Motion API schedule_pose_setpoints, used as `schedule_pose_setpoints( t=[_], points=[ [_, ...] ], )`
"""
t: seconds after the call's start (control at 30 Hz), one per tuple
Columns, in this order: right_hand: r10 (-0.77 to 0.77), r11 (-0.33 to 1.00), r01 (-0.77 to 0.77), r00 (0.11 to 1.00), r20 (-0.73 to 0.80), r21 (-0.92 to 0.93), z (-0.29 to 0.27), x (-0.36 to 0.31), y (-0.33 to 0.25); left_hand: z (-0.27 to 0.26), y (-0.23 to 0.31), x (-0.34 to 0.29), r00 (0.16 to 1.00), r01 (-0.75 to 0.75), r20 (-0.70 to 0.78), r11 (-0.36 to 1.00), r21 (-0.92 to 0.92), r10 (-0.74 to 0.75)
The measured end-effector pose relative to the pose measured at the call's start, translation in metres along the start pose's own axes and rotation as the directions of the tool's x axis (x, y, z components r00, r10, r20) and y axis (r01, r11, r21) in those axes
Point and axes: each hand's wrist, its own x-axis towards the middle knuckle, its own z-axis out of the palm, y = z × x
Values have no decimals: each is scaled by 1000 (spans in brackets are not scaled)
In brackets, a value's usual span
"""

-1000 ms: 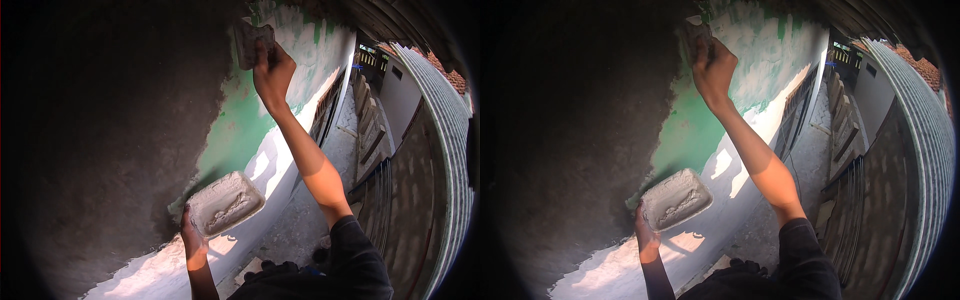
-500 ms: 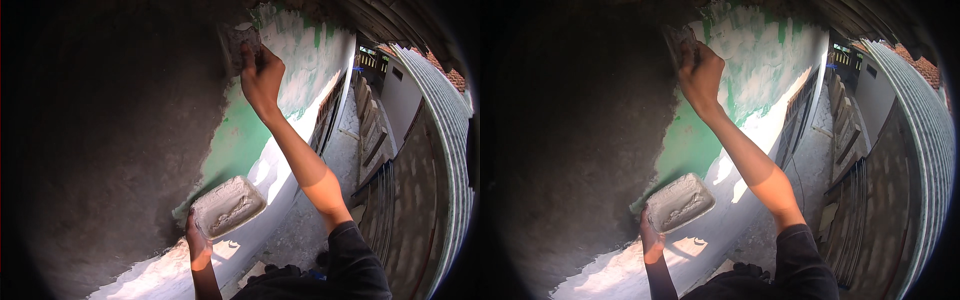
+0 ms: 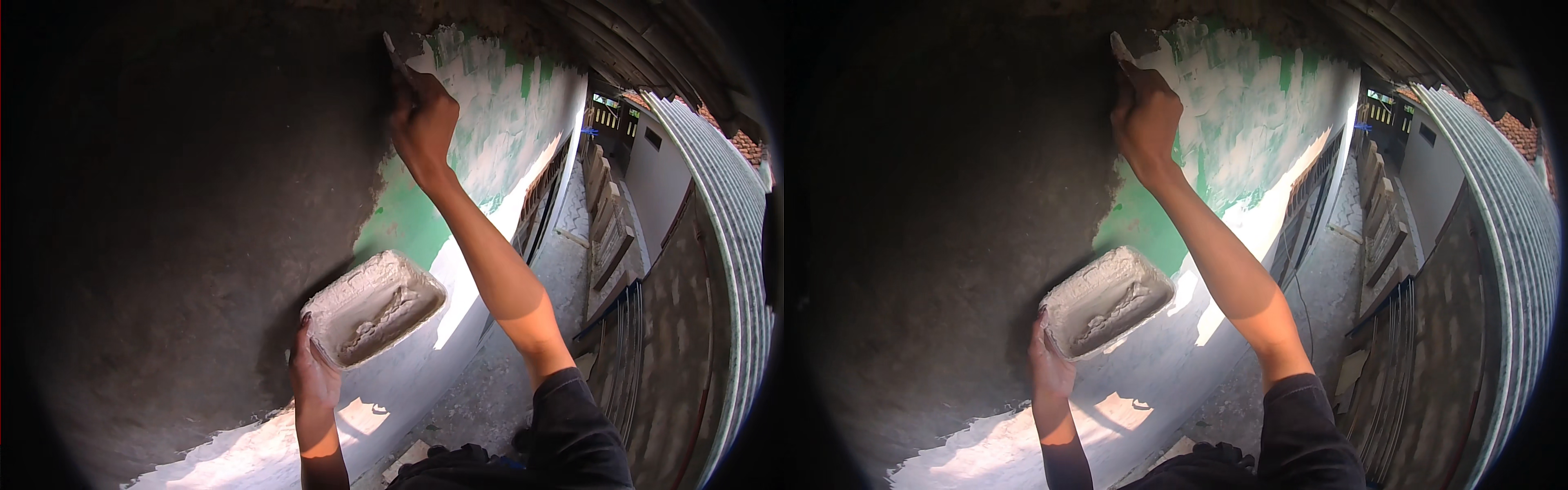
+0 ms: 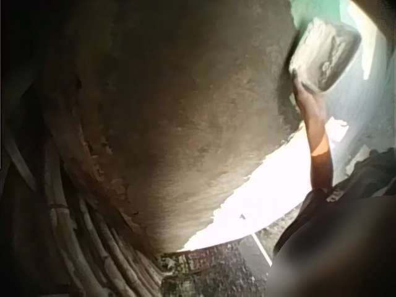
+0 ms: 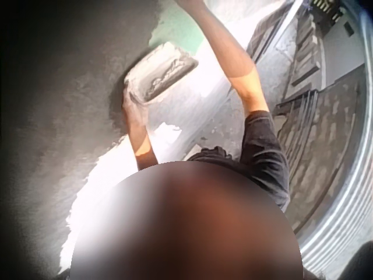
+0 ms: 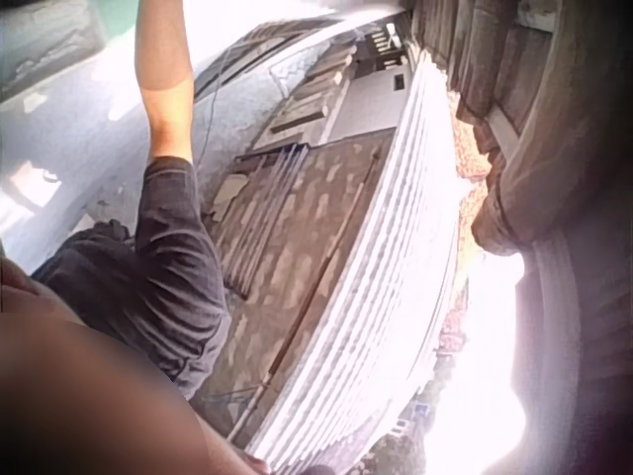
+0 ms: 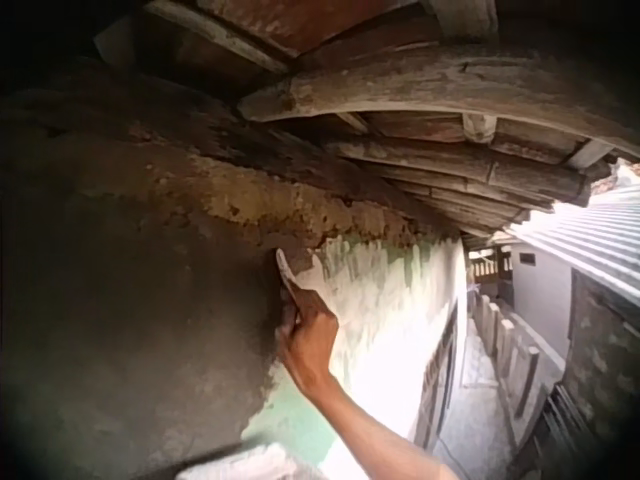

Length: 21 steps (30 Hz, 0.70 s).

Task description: Plastering a concrete wall with a white compound using a putty knife.

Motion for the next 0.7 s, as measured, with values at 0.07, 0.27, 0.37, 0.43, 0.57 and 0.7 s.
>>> schedule_pose_setpoints(
  t=[0.07, 0.27, 0.37, 0.43, 0.57, 0.7],
  points=[
    [95, 993, -92, 995, -30, 77, -13, 15, 17, 12, 8, -2, 999, 16, 36, 1000, -18, -15],
    [22, 987, -39, 993, -112, -155, -14, 49, 68, 24, 16, -8, 996, -13, 88, 1000, -26, 16],
    [66, 980, -63, 998, 9, -186, 3, 38, 65, 27, 18, -9, 998, -24, 61, 999, 21, 23],
    [47, 991, -43, 999, 27, -129, 1, 19, 55, 30, 22, -14, 996, -22, 89, 998, 56, 17],
    [316, 946, -324, 933, 174, 19, -32, 16, 35, 38, 27, -17, 995, -79, 69, 994, 75, 73],
    [318, 948, -317, 948, 27, -39, -39, 29, 58, 44, 25, -18, 993, -38, 117, 995, 90, 28]
  ],
)
